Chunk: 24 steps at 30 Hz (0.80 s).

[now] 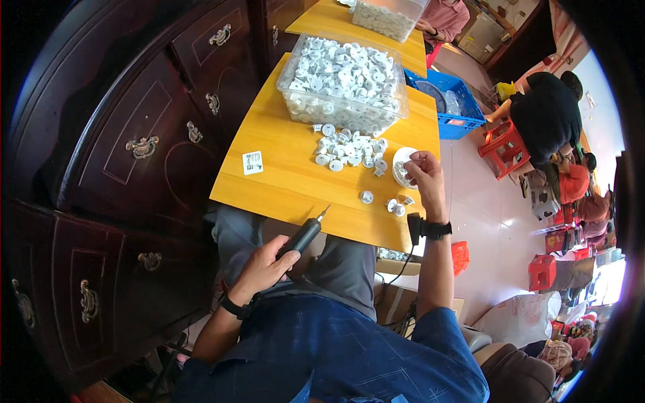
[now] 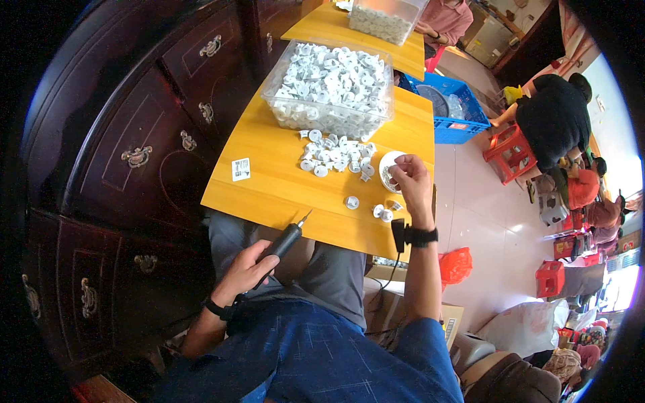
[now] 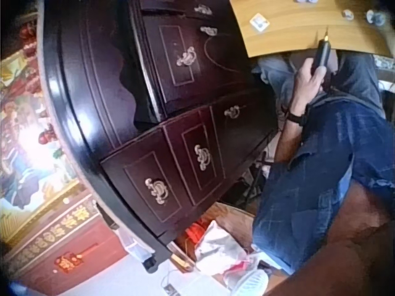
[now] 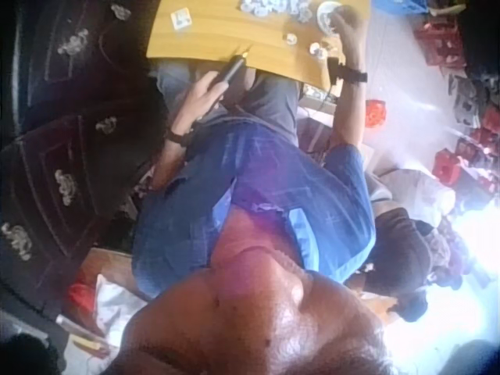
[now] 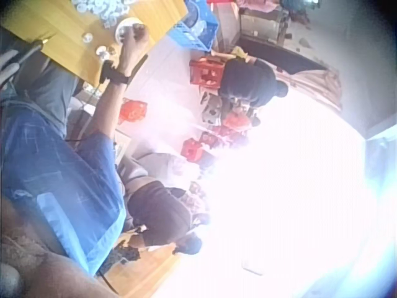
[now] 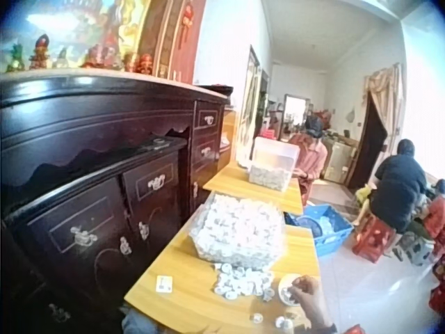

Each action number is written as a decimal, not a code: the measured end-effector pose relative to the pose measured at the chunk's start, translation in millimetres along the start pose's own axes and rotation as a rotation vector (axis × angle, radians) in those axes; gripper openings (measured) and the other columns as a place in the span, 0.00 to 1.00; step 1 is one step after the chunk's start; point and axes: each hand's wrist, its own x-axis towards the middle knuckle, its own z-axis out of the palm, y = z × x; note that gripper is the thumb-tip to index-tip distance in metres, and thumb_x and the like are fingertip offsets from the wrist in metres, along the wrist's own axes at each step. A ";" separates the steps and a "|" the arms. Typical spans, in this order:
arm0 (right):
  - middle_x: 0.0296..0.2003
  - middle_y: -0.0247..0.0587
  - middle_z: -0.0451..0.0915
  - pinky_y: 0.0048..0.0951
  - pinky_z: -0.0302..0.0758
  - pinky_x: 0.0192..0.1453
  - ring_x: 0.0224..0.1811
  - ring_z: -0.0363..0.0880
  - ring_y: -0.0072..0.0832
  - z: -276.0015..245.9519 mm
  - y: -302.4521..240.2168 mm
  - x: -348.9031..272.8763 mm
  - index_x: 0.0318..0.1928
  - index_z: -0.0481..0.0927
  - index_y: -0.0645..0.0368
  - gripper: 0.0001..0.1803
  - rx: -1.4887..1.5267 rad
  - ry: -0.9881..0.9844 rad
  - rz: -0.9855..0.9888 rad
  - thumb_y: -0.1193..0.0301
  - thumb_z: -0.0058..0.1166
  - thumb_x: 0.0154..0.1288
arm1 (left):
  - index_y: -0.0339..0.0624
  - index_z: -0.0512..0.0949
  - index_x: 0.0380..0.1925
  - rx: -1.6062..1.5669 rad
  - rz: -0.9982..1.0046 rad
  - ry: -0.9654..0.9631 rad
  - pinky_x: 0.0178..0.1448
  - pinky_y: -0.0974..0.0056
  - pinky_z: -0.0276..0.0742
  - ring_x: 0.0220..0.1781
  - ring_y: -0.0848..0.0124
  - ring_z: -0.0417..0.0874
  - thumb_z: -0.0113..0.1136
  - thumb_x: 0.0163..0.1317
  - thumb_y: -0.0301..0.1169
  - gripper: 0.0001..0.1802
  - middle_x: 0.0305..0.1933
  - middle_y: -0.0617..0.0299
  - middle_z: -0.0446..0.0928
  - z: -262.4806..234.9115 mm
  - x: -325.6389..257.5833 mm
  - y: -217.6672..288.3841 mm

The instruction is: Using a handheld tool to assemble small white plastic components at a table in a workshop setting.

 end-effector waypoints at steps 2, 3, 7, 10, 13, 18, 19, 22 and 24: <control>0.36 0.33 0.84 0.20 0.73 0.33 0.30 0.80 0.18 12.9 -7.5 -22.8 0.45 0.81 0.60 0.08 0.192 -0.058 -0.003 0.73 0.59 0.67 | 0.36 0.73 0.52 -0.008 0.005 -0.026 0.29 0.72 0.75 0.24 0.80 0.76 0.58 0.70 0.35 0.17 0.28 0.67 0.75 4.7 0.8 4.4; 0.36 0.33 0.85 0.20 0.74 0.35 0.31 0.80 0.18 19.0 -6.8 -32.9 0.45 0.82 0.61 0.07 0.254 -0.089 0.029 0.73 0.57 0.70 | 0.36 0.73 0.52 -0.010 0.001 -0.026 0.29 0.72 0.75 0.24 0.80 0.76 0.58 0.70 0.35 0.17 0.28 0.67 0.75 6.6 1.2 7.5; 0.38 0.37 0.86 0.21 0.78 0.39 0.33 0.82 0.19 52.4 -1.0 -70.7 0.44 0.80 0.59 0.04 0.449 -0.206 0.094 0.74 0.54 0.73 | 0.35 0.73 0.54 0.029 0.043 -0.094 0.30 0.72 0.77 0.26 0.81 0.77 0.59 0.70 0.36 0.19 0.29 0.67 0.75 12.3 1.3 11.9; 0.44 0.39 0.85 0.23 0.80 0.41 0.36 0.83 0.22 67.2 3.6 -94.2 0.45 0.79 0.58 0.04 0.608 -0.229 0.209 0.74 0.54 0.73 | 0.35 0.72 0.55 0.071 0.070 -0.119 0.30 0.72 0.77 0.28 0.81 0.78 0.60 0.70 0.37 0.20 0.30 0.66 0.76 19.4 3.9 15.0; 0.44 0.37 0.84 0.22 0.80 0.43 0.38 0.82 0.23 81.3 7.3 -106.4 0.44 0.79 0.58 0.03 0.682 -0.172 0.243 0.75 0.55 0.72 | 0.35 0.72 0.55 0.081 0.106 -0.117 0.30 0.72 0.77 0.29 0.81 0.78 0.60 0.70 0.37 0.20 0.30 0.66 0.76 20.4 3.4 11.3; 0.38 0.32 0.81 0.21 0.80 0.43 0.37 0.81 0.22 85.8 10.7 -116.2 0.44 0.80 0.57 0.04 0.892 -0.279 0.303 0.76 0.56 0.71 | 0.38 0.75 0.52 0.078 0.159 -0.067 0.29 0.68 0.76 0.22 0.76 0.80 0.60 0.69 0.42 0.21 0.32 0.63 0.82 24.2 0.9 9.8; 0.38 0.32 0.81 0.21 0.80 0.43 0.37 0.81 0.22 85.9 11.3 -117.2 0.44 0.80 0.57 0.04 0.895 -0.275 0.303 0.76 0.56 0.71 | 0.37 0.73 0.54 0.080 0.140 -0.099 0.29 0.70 0.77 0.25 0.79 0.79 0.60 0.69 0.40 0.21 0.31 0.64 0.79 23.7 0.0 14.9; 0.38 0.32 0.82 0.21 0.79 0.42 0.37 0.81 0.22 85.8 12.4 -118.8 0.44 0.81 0.57 0.04 0.906 -0.239 0.307 0.76 0.56 0.71 | 0.35 0.72 0.55 0.085 0.124 -0.135 0.29 0.73 0.77 0.27 0.81 0.78 0.60 0.70 0.38 0.20 0.29 0.66 0.76 25.1 -0.7 18.5; 0.36 0.32 0.81 0.21 0.81 0.42 0.37 0.81 0.21 86.1 13.3 -119.6 0.44 0.80 0.56 0.04 0.852 -0.217 0.294 0.77 0.56 0.70 | 0.35 0.72 0.54 0.087 0.128 -0.138 0.29 0.73 0.77 0.27 0.81 0.78 0.60 0.70 0.38 0.20 0.28 0.66 0.76 26.3 0.0 15.1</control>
